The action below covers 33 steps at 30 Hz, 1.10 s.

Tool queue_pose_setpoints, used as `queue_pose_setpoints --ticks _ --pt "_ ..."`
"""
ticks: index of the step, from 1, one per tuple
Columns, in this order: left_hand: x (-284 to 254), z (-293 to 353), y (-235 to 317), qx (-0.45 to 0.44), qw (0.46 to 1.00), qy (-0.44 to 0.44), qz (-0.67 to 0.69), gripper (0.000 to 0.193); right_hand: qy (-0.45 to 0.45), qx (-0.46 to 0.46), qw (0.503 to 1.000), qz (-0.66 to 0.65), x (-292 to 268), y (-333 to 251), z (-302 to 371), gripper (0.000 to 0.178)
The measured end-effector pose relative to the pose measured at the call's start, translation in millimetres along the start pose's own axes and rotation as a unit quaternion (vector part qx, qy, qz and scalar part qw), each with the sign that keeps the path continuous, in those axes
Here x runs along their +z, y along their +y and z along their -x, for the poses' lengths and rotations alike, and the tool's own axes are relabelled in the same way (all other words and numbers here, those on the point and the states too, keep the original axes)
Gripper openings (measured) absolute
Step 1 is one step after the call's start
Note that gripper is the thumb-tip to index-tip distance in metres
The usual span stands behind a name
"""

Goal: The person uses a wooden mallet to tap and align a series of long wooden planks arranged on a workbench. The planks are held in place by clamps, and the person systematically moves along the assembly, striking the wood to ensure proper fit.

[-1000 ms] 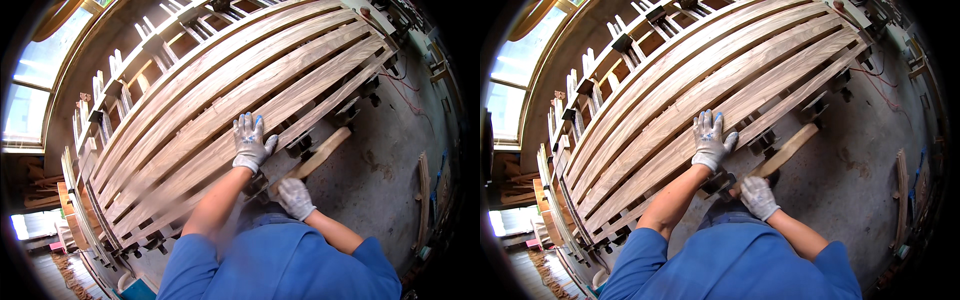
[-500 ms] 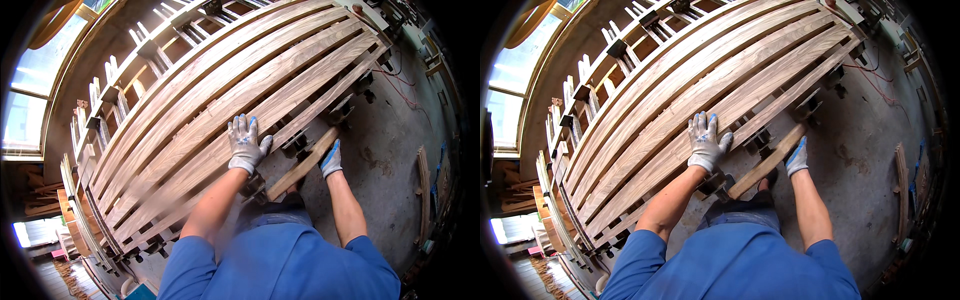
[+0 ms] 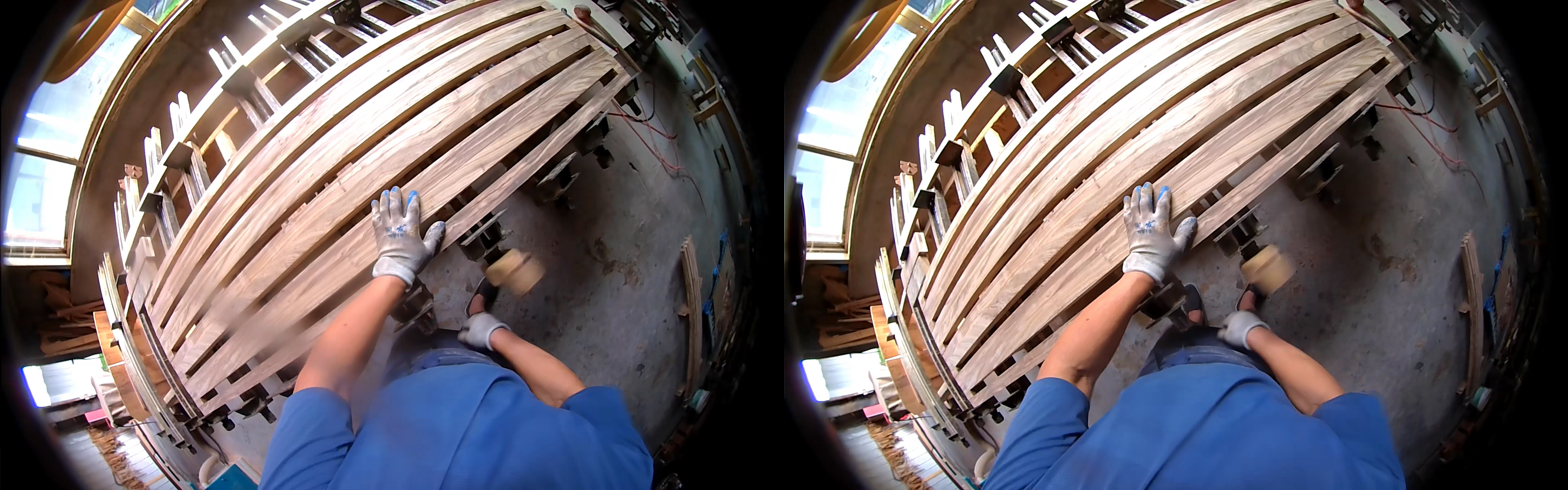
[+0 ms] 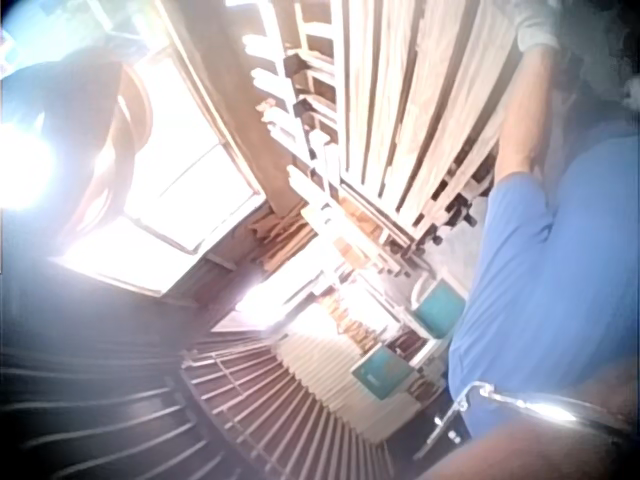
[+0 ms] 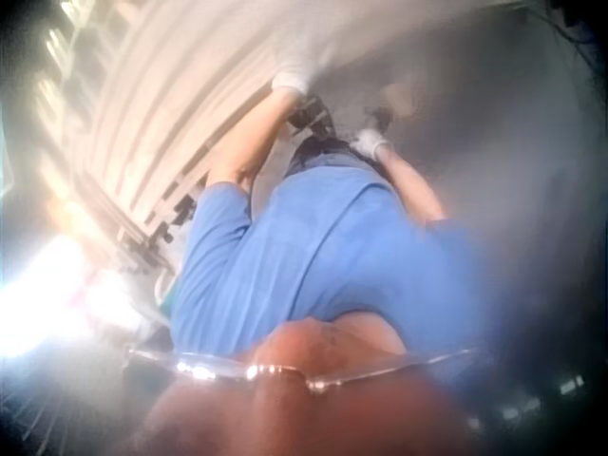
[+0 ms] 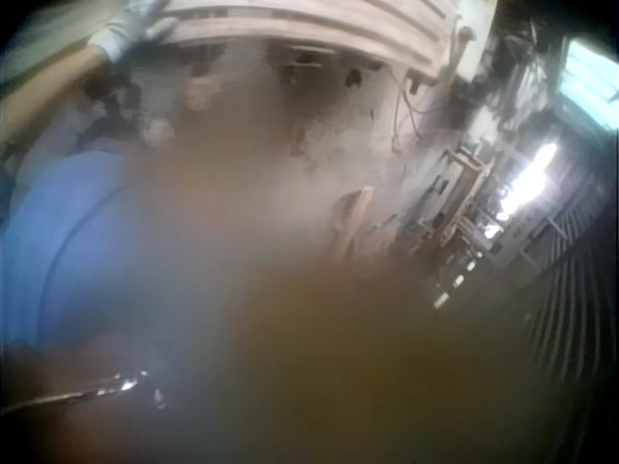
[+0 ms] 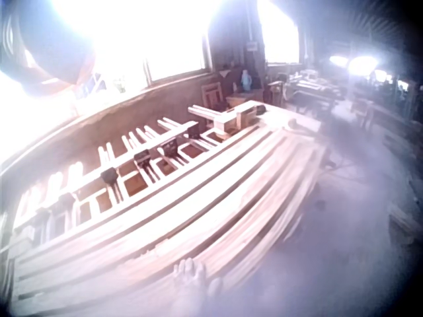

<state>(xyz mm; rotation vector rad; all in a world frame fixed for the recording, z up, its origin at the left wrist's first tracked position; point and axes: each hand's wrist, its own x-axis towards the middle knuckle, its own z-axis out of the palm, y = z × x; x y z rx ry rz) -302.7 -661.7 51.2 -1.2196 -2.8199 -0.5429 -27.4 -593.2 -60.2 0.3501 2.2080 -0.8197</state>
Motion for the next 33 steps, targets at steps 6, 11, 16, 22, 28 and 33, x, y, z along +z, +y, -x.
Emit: queue_pose_setpoints --ticks 6,11,16,22,28,33 --pt "7.2 -6.2 6.9 0.033 0.999 0.016 0.010 0.081 0.356 0.002 0.928 -0.107 51.7 192.8 -99.6 0.054" --pt "3.1 1.7 -4.4 0.003 1.000 0.024 0.002 0.082 0.353 -0.108 0.670 -0.645 -98.6 138.7 -40.8 0.067" --pt "0.3 -0.9 -0.6 0.008 1.000 0.021 0.004 0.082 0.380 -0.131 0.517 -0.755 -150.6 79.6 35.6 0.070" --pt "4.1 -0.6 -2.3 0.010 1.000 0.023 0.006 0.082 0.527 -0.188 0.827 -0.050 -113.2 -57.3 84.1 0.024" --pt "-1.8 0.8 -2.8 -0.011 1.000 -0.017 -0.008 0.087 0.067 0.062 0.995 -0.033 51.7 47.4 -33.7 0.034" --pt "-2.3 -2.1 1.3 -0.002 1.000 -0.004 -0.006 0.085 0.244 0.134 0.960 -0.019 0.8 171.5 -39.5 0.056"
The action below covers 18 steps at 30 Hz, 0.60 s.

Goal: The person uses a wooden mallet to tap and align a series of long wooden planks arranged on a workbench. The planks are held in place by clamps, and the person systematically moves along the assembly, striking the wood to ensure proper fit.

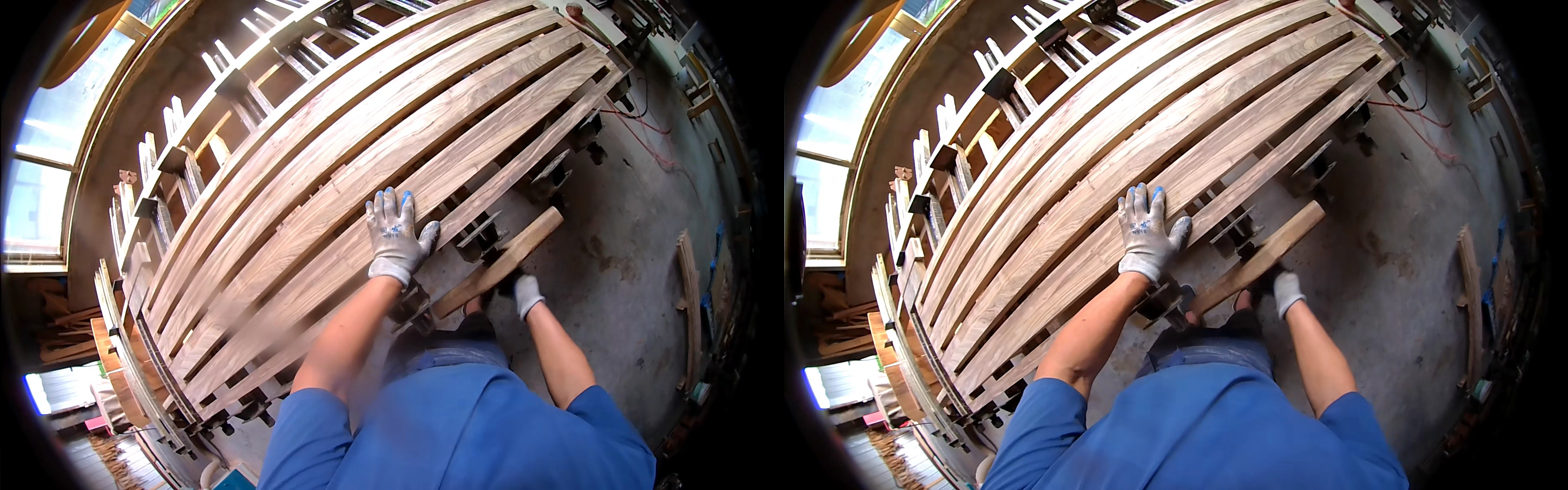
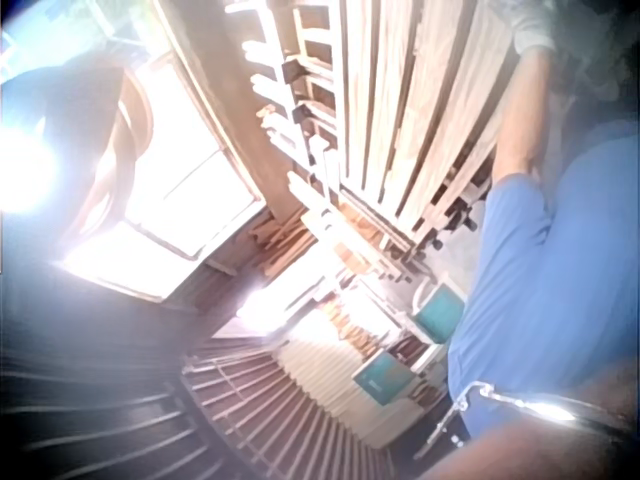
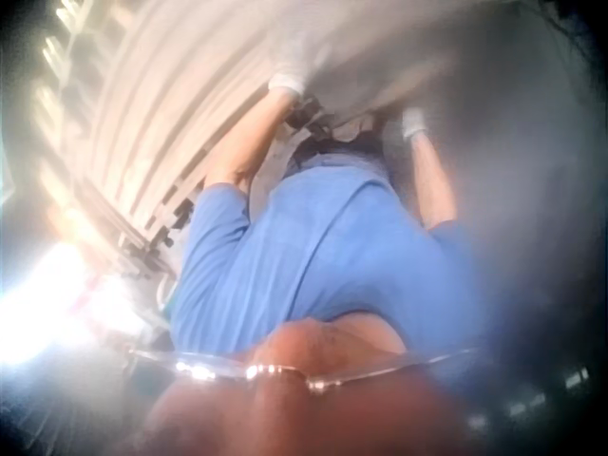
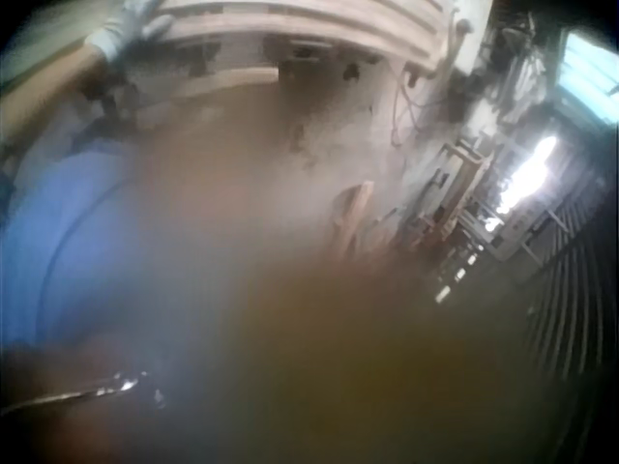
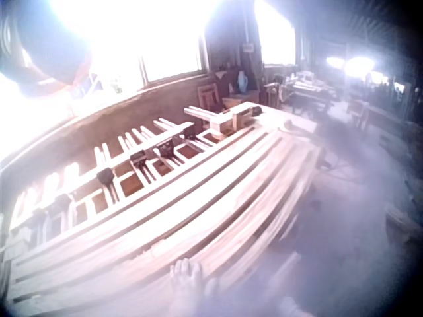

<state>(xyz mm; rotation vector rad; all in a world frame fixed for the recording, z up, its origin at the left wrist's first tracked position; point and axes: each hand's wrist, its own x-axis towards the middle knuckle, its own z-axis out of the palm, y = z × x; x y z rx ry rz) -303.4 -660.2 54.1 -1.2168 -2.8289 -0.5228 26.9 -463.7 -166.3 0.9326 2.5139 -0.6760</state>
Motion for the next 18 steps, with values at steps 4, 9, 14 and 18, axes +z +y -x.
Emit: queue_pose_setpoints --ticks 4,9,14,18 --pt "2.2 0.1 -1.7 0.004 1.000 -0.002 0.000 0.084 0.047 0.093 0.567 -0.817 -70.8 -20.4 -18.0 0.058" --pt "4.0 2.1 -4.1 -0.002 1.000 0.002 -0.006 0.086 0.170 0.026 0.570 -0.803 -163.0 -87.4 19.9 0.066" --pt "5.2 3.2 -3.5 0.011 1.000 0.026 0.000 0.081 0.343 -0.233 0.878 -0.241 -183.2 -180.4 101.6 0.027" --pt "5.7 1.0 -1.9 0.017 0.999 0.027 0.006 0.081 -0.082 -0.278 0.952 -0.102 -71.2 -182.4 103.1 0.028"
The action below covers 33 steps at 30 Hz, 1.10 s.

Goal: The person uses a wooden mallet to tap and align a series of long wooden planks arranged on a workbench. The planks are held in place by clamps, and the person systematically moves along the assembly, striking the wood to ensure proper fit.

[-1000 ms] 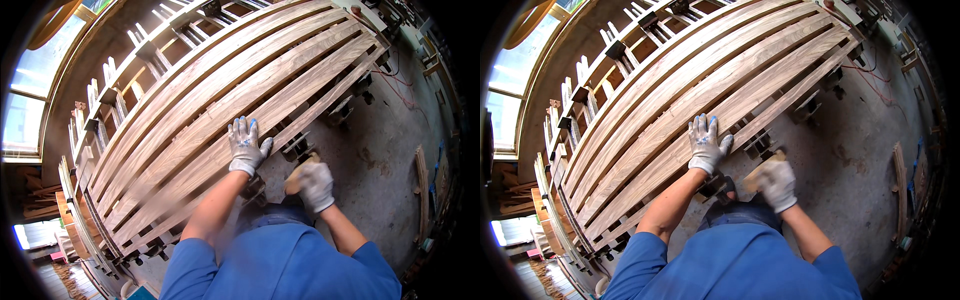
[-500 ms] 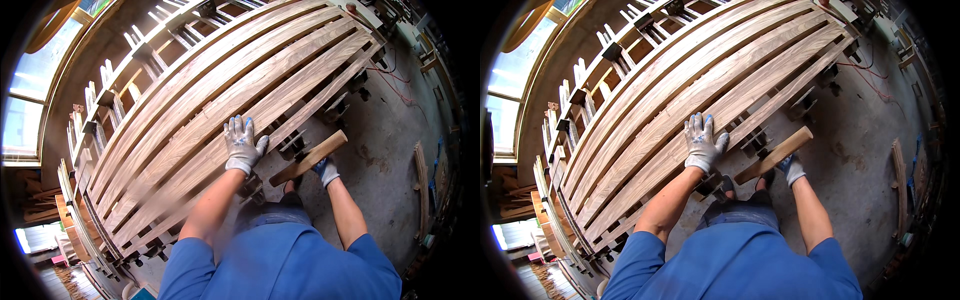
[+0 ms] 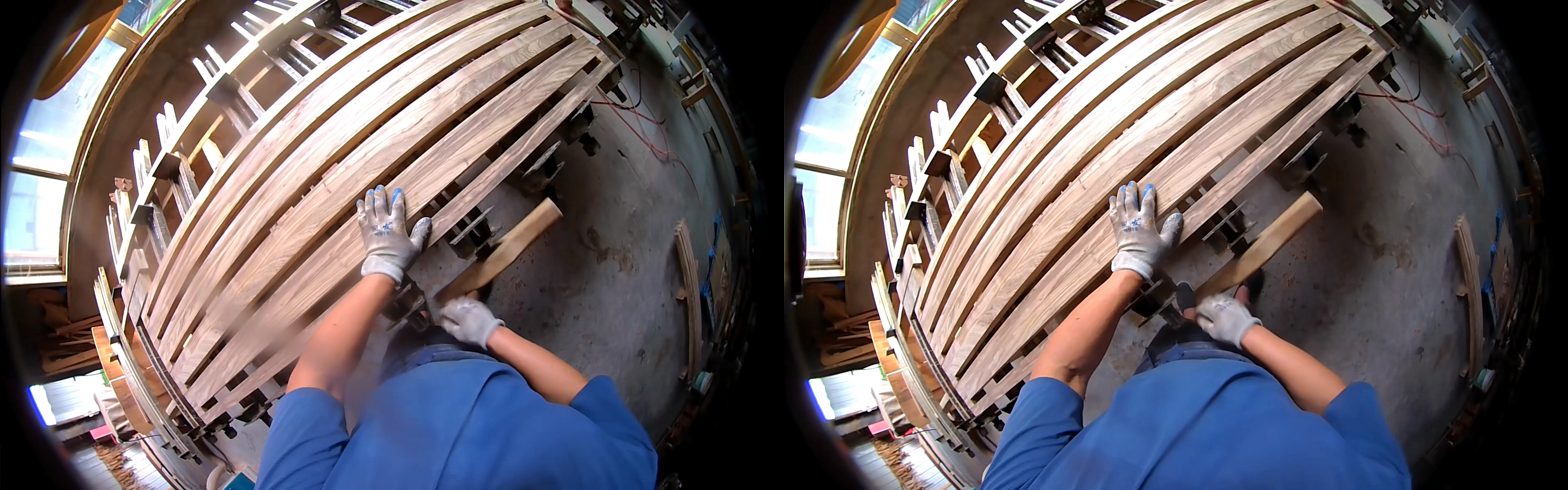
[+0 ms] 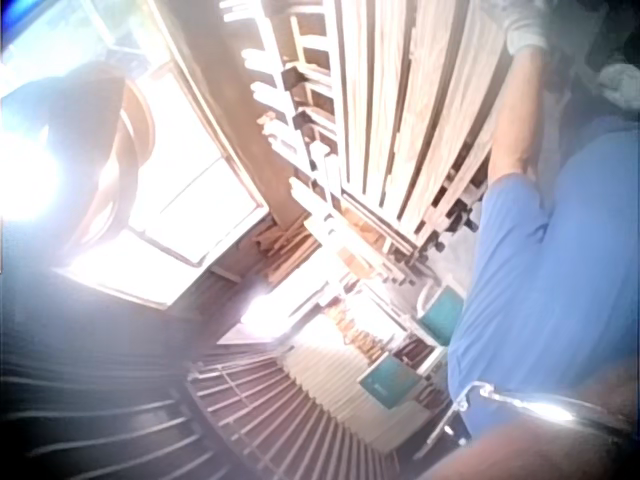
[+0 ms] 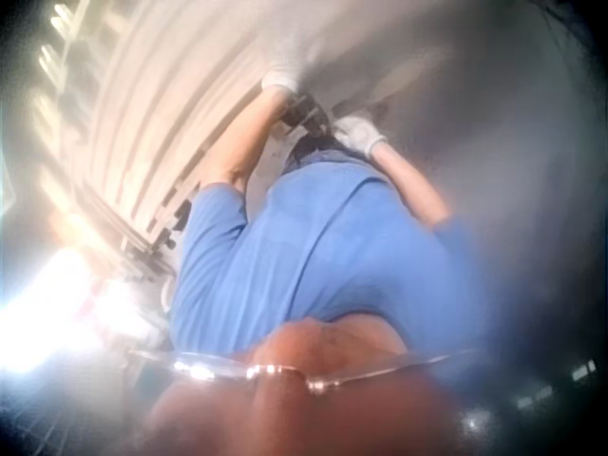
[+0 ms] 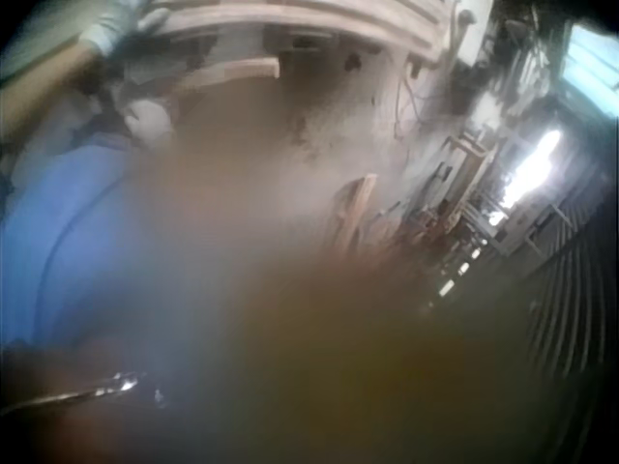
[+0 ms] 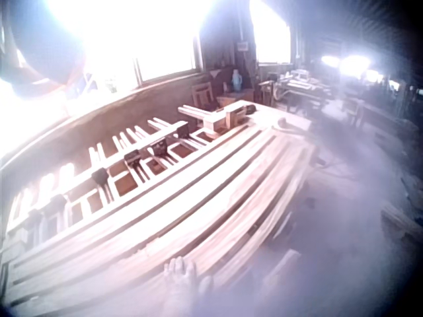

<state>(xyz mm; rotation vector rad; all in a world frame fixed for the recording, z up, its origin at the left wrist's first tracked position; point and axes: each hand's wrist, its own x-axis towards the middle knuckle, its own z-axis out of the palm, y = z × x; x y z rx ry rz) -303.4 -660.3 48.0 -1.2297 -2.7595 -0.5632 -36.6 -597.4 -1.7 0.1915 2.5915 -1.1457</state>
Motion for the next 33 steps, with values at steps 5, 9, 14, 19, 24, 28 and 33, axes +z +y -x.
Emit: queue_pose_setpoints --ticks 5,9,14,19,24,28,33 --pt "1.3 1.4 -5.4 -0.001 1.000 0.020 -0.006 0.081 0.138 0.236 0.958 -0.082 40.3 107.5 10.8 0.049" --pt "-0.1 -1.3 -1.8 0.002 1.000 0.012 -0.003 0.081 0.272 0.106 0.559 -0.776 14.0 207.7 -2.6 0.055" --pt "4.8 1.6 -3.5 0.011 0.999 0.031 -0.010 0.080 0.337 0.087 0.492 -0.798 -76.1 168.1 -19.1 0.075" --pt "8.1 2.7 -5.4 0.002 1.000 0.025 -0.010 0.081 0.495 0.102 0.562 -0.655 -109.4 92.7 -18.7 0.078" --pt "4.0 2.6 -2.7 0.003 1.000 0.017 -0.012 0.081 0.527 0.187 0.730 -0.392 -121.5 27.6 -11.5 0.039" --pt "5.1 2.4 -4.8 0.009 1.000 0.019 -0.013 0.080 0.515 0.184 0.719 -0.429 -123.4 26.8 -9.0 0.030" --pt "11.1 2.4 -13.2 0.025 0.999 0.017 -0.026 0.082 0.541 0.173 0.691 -0.447 -112.8 53.6 18.1 0.022"
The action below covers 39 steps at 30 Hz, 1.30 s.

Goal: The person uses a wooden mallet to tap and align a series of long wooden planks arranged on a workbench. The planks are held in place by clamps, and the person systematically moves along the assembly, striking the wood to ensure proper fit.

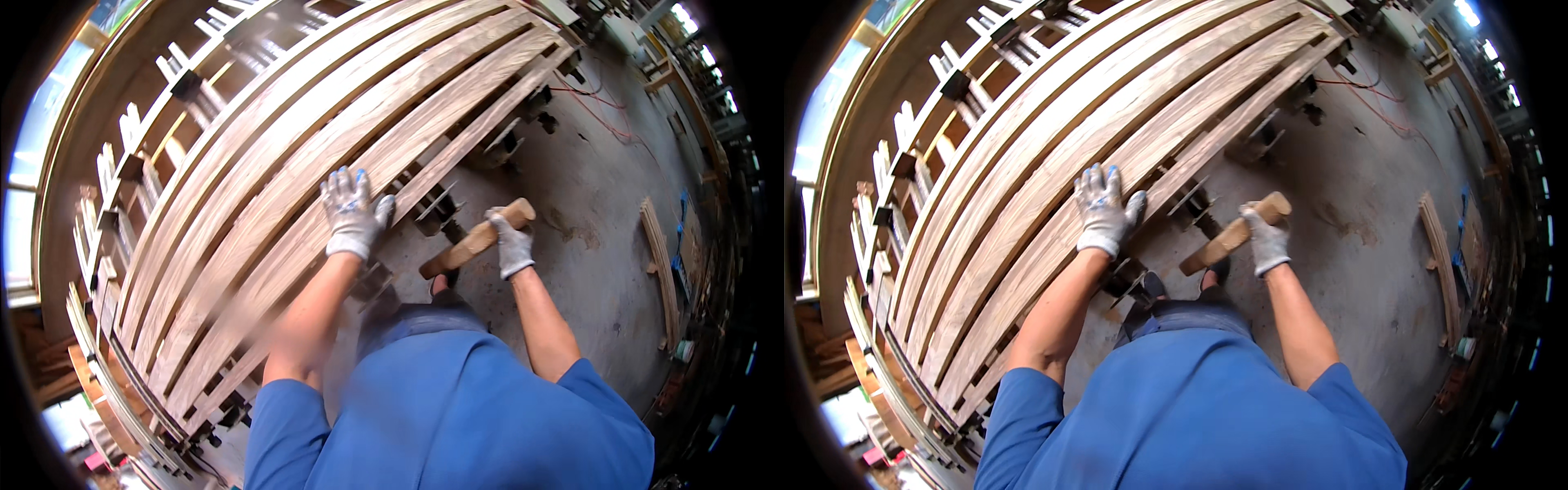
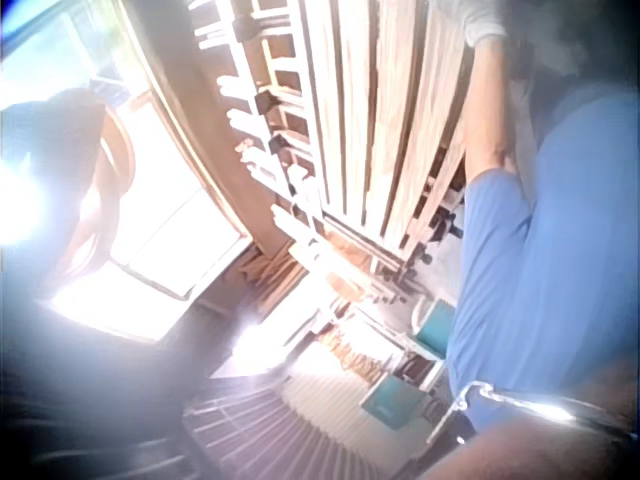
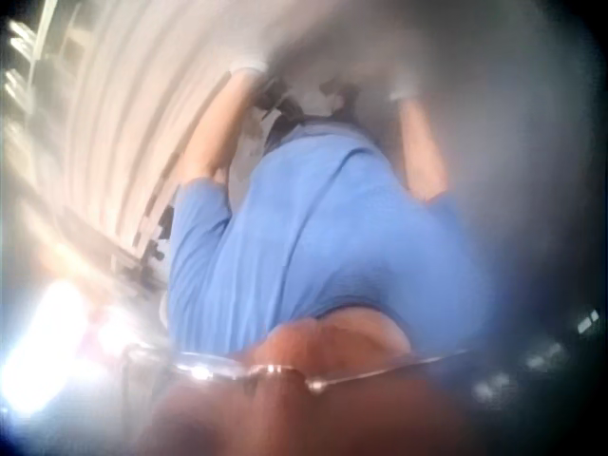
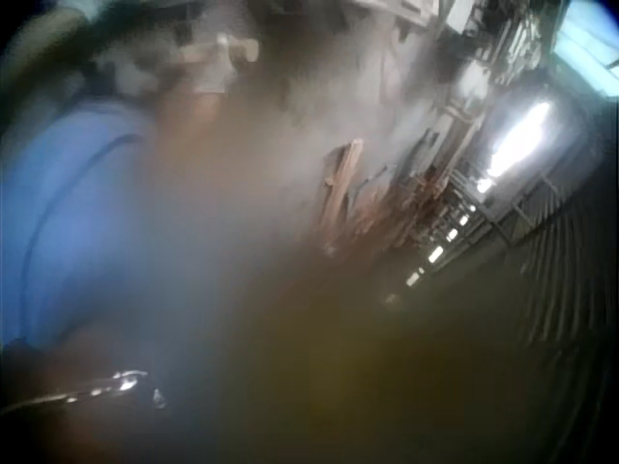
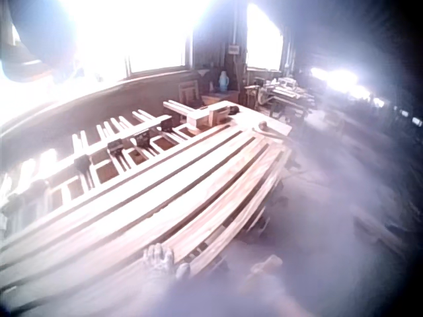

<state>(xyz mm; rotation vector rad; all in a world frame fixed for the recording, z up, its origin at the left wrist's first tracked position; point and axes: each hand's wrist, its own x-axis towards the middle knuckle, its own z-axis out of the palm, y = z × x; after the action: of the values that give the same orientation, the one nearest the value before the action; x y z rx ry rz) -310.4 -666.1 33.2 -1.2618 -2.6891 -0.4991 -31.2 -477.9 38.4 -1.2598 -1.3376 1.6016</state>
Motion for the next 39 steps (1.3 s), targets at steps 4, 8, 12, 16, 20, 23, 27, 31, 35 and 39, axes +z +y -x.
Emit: queue_pose_setpoints --ticks 4,8,12,16,20,23,27,31,35,39 --pt "-24.0 -12.3 6.9 0.002 0.998 -0.058 0.015 0.083 0.028 0.001 1.000 -0.003 -38.8 3.4 -11.0 0.019" --pt "-30.5 -18.4 9.7 -0.021 0.993 -0.114 -0.025 0.080 0.035 -0.027 0.999 0.028 -52.5 -28.9 -27.0 0.014" --pt "-32.9 -34.7 29.5 0.056 0.988 -0.143 -0.017 0.074 0.051 -0.049 0.996 0.056 -71.3 -49.2 -63.8 0.018" --pt "0.1 -51.0 50.9 0.059 0.993 -0.087 0.049 0.066 0.045 -0.043 0.997 0.047 -70.7 -61.2 -113.5 0.020" --pt "16.2 -80.5 87.5 0.019 0.995 -0.064 0.075 0.067 0.030 -0.007 0.999 -0.013 -70.3 -65.3 -168.9 0.024" --pt "35.0 -99.1 105.0 0.005 0.998 -0.049 0.046 0.075 0.015 0.003 0.999 -0.046 -67.6 -68.9 -206.1 0.022" --pt "48.0 -113.7 122.5 -0.006 0.999 -0.032 0.018 0.082 0.021 0.109 0.988 -0.104 -76.2 -60.2 -239.0 0.024" --pt "47.6 -115.9 131.5 -0.021 0.999 -0.034 0.006 0.083 -0.021 0.018 0.999 -0.046 -72.8 -57.7 -235.3 0.016" --pt "42.6 -117.7 135.8 -0.028 0.999 -0.042 -0.006 0.083 -0.043 0.022 0.999 0.005 -59.0 -92.1 -209.6 0.017" --pt "44.4 -119.4 138.0 -0.026 0.999 -0.037 -0.011 0.083 -0.106 -0.169 0.976 0.085 -67.7 -84.5 -188.9 0.028"
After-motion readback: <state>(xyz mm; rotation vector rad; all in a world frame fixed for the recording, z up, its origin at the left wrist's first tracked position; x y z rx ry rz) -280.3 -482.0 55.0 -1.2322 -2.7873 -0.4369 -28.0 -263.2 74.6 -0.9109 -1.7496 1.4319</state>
